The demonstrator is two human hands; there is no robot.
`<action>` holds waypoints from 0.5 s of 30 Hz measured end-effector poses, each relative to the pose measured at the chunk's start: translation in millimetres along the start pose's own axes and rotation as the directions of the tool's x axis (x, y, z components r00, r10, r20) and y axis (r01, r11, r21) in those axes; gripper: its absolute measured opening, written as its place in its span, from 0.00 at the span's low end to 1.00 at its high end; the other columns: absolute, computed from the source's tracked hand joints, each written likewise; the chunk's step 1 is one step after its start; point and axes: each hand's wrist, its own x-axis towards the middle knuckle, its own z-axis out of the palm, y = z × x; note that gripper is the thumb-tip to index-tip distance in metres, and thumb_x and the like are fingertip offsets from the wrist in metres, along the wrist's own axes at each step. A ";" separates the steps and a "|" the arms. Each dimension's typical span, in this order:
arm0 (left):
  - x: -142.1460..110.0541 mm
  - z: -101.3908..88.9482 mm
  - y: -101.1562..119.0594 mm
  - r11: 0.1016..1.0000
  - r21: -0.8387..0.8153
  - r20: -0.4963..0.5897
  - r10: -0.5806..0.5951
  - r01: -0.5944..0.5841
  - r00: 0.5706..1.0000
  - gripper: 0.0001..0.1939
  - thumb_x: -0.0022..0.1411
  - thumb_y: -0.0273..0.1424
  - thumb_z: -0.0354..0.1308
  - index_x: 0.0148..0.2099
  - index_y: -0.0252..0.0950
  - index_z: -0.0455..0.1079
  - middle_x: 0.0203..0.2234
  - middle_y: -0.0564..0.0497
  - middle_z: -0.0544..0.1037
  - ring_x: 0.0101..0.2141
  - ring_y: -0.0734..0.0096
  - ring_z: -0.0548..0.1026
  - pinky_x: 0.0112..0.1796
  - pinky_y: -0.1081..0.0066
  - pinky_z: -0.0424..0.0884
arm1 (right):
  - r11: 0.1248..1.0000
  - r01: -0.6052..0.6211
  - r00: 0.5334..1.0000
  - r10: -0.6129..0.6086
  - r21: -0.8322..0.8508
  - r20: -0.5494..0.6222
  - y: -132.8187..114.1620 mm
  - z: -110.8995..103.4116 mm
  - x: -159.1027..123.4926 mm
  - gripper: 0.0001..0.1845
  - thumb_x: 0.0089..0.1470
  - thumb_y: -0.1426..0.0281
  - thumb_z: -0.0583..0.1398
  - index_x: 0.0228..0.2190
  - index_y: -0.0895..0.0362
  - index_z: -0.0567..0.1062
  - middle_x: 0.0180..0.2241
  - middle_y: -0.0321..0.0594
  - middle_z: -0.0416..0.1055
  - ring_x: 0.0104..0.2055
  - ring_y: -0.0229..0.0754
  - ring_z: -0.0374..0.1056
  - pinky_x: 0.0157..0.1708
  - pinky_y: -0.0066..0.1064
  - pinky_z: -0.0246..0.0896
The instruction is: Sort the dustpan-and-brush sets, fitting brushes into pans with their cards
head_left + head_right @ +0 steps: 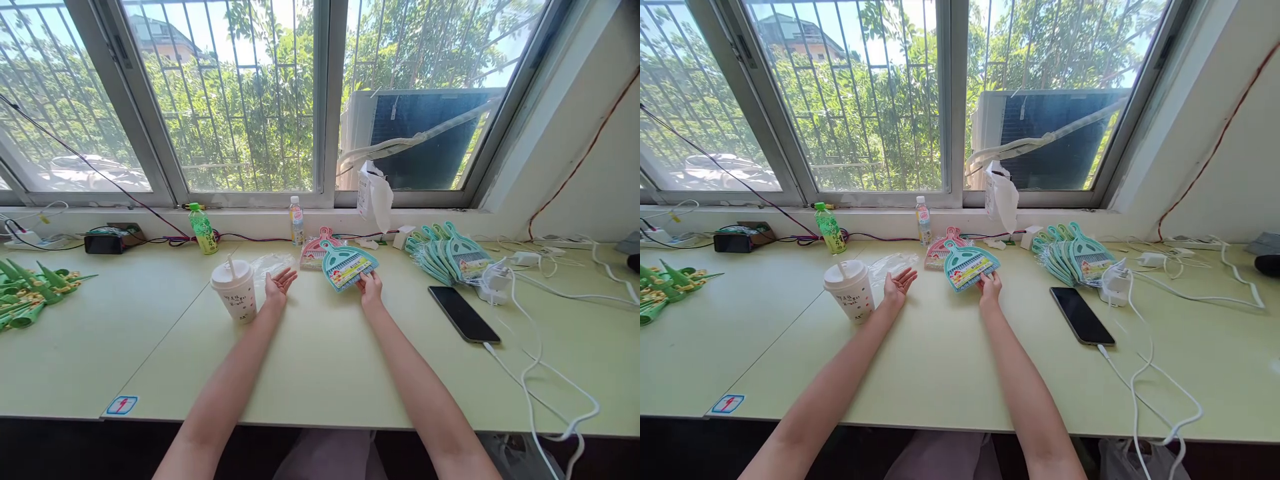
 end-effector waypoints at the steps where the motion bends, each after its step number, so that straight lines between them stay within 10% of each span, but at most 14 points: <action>1: -0.1 -1.4 0.0 0.999 -0.005 -0.043 0.036 -0.036 0.998 0.37 0.67 0.46 0.26 0.54 0.25 0.66 0.36 0.35 0.78 0.36 0.62 0.78 0.35 0.68 0.74 | 1.000 0.005 1.000 -0.005 -0.008 0.000 0.3 0.0 0.1 0.25 0.38 0.74 0.61 0.44 0.55 0.71 0.31 0.34 0.75 0.33 0.40 0.73 0.33 0.31 0.72; 5: -4.1 3.5 -5.0 0.996 0.028 -0.085 0.092 -0.090 0.992 0.37 0.64 0.50 0.26 0.53 0.32 0.66 0.35 0.41 0.78 0.30 0.68 0.78 0.32 0.71 0.72 | 0.999 0.029 1.000 -0.029 -0.031 -0.008 2.3 -0.9 0.9 0.24 0.39 0.72 0.61 0.43 0.54 0.71 0.31 0.35 0.75 0.34 0.40 0.73 0.33 0.30 0.71; 9: -11.5 26.4 -24.3 0.971 0.218 0.050 -0.110 0.097 0.993 0.24 0.66 0.43 0.41 0.57 0.35 0.58 0.35 0.42 0.78 0.27 0.68 0.77 0.30 0.70 0.72 | 1.000 0.007 0.999 -0.007 -0.007 0.041 2.3 -0.1 -1.1 0.23 0.40 0.72 0.62 0.42 0.54 0.70 0.32 0.35 0.75 0.34 0.39 0.72 0.33 0.30 0.71; 15: -23.6 41.9 -50.7 0.942 0.322 0.197 -0.164 0.094 0.967 0.21 0.60 0.37 0.55 0.54 0.36 0.59 0.41 0.40 0.76 0.37 0.58 0.77 0.39 0.59 0.74 | 0.989 -0.123 0.933 0.142 -0.077 0.332 -4.4 11.6 -16.5 0.18 0.47 0.61 0.61 0.40 0.53 0.71 0.31 0.35 0.75 0.32 0.38 0.72 0.33 0.30 0.69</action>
